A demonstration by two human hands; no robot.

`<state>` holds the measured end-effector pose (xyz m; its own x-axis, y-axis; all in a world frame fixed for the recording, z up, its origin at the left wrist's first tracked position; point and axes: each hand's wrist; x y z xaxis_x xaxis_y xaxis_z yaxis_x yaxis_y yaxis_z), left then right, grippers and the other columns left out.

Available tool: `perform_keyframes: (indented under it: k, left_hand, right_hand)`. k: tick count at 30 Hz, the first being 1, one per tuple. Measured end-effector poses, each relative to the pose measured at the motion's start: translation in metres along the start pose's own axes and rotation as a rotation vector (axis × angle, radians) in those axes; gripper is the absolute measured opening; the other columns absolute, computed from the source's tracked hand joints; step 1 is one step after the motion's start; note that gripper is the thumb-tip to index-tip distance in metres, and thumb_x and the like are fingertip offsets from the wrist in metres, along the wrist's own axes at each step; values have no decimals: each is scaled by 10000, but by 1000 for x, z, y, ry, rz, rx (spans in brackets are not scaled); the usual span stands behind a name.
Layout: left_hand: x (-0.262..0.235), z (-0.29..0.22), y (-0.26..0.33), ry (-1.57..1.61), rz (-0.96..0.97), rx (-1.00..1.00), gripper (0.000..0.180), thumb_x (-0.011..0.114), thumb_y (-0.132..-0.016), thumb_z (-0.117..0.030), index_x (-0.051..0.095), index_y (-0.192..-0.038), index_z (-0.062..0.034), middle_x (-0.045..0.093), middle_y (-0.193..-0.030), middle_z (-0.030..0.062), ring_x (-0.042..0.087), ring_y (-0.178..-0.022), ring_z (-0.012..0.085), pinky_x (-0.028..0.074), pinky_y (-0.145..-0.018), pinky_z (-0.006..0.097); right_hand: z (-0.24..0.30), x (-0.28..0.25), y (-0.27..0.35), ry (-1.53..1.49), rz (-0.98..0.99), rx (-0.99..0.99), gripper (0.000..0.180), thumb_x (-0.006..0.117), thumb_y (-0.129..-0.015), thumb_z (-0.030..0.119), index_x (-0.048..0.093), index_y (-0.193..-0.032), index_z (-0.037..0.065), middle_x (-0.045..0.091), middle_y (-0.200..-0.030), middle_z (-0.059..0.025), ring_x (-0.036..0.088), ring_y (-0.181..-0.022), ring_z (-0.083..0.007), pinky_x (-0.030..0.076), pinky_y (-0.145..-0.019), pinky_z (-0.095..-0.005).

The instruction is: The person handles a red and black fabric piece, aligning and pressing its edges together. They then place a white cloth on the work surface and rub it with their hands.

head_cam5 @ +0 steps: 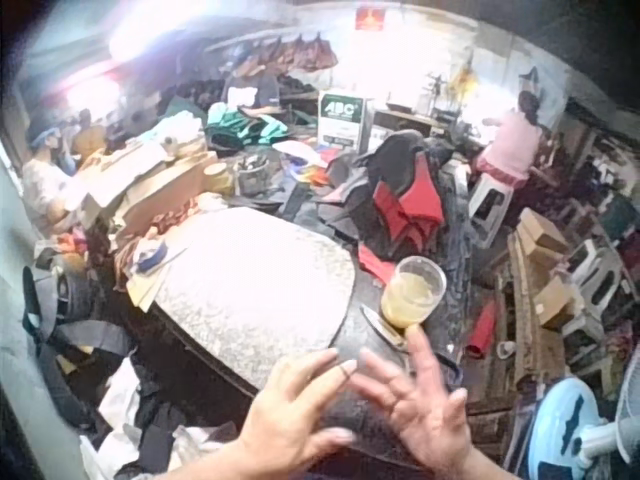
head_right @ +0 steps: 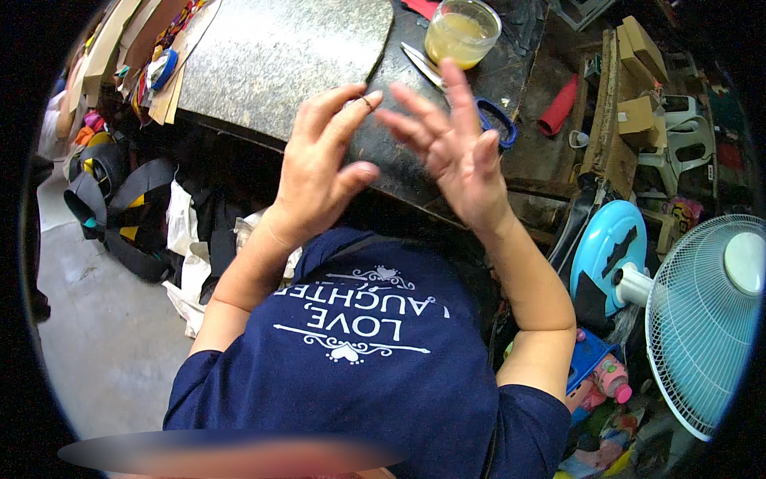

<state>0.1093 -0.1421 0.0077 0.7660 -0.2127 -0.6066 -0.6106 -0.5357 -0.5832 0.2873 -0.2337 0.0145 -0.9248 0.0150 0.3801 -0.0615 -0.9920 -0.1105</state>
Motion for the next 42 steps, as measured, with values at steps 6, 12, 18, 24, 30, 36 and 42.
perform_keyframes:
  k: [6, 12, 18, 24, 30, 36, 42]
  left_hand:
    - [7, -4, -12, -74, 12, 235, 496, 774, -757, -167, 631, -1210, -24, 642, -1028, 107, 629, -914, 284, 545, -775, 374]
    - [13, -8, -3, 42, 134, 153, 218, 790, -798, -180, 606, -838, -69, 590, -749, 75, 589, -655, 260, 496, -568, 368]
    - [6, -4, 4, 72, 131, 90, 292, 785, -830, -195, 544, -710, -81, 539, -634, 83, 567, -591, 269, 448, -499, 383]
    - [-27, 33, 1, 1, -63, -96, 185, 680, -896, -115, 595, -1042, -39, 617, -947, 167, 612, -884, 375, 511, -779, 440]
    - [-121, 180, -17, -911, -258, -293, 660, 775, -849, -339, 510, -1380, -51, 431, -1479, 266, 450, -1319, 435, 386, -1110, 487]
    - [-190, 287, -35, -719, -312, -723, 910, 820, -713, -511, 496, -1410, -24, 593, -1323, 254, 548, -1276, 381, 427, -1088, 422]
    - [-130, 258, -62, -510, -267, -216, 725, 834, -772, -415, 566, -1338, -51, 652, -1226, 221, 609, -1157, 395, 462, -1025, 440]
  right_hand:
    - [25, 5, 13, -46, 78, 18, 1162, 275, -778, 949, -87, -1619, 234, 130, -1657, -239, 563, -1279, -321, 413, -1097, -451]
    - [40, -2, 17, 445, 157, 67, 1261, 274, -722, 997, 36, -1632, 158, 139, -1635, -294, 614, -1179, -258, 343, -1135, -487]
    - [27, -8, 14, 620, 241, -128, 1119, 392, -842, 869, 223, -1598, 61, 207, -1631, -258, 511, -1312, -338, 280, -1167, -504]
    - [8, -28, 2, 1061, 231, -225, 892, 462, -929, 721, 345, -1567, 108, 278, -1605, -263, 322, -1468, -416, 268, -1186, -477]
    - [-18, -36, -10, 1318, 184, -399, 741, 486, -975, 605, 417, -1523, 111, 379, -1550, -242, 418, -1389, -423, 322, -1151, -513]
    - [-21, -35, -9, 1555, 245, -481, 648, 505, -971, 573, 503, -1461, 148, 449, -1501, -198, 473, -1332, -413, 337, -1122, -574]
    - [-20, -34, -11, 1497, 197, -407, 651, 517, -972, 559, 506, -1449, 117, 484, -1469, -206, 500, -1309, -409, 358, -1113, -562]
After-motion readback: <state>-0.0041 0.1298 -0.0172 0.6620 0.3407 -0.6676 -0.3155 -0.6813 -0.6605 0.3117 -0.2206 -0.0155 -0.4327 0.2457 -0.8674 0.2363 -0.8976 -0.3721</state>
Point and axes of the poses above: each hand's wrist, its own y-axis away from the middle knuckle, its own x-axis out of the palm, z = x × y
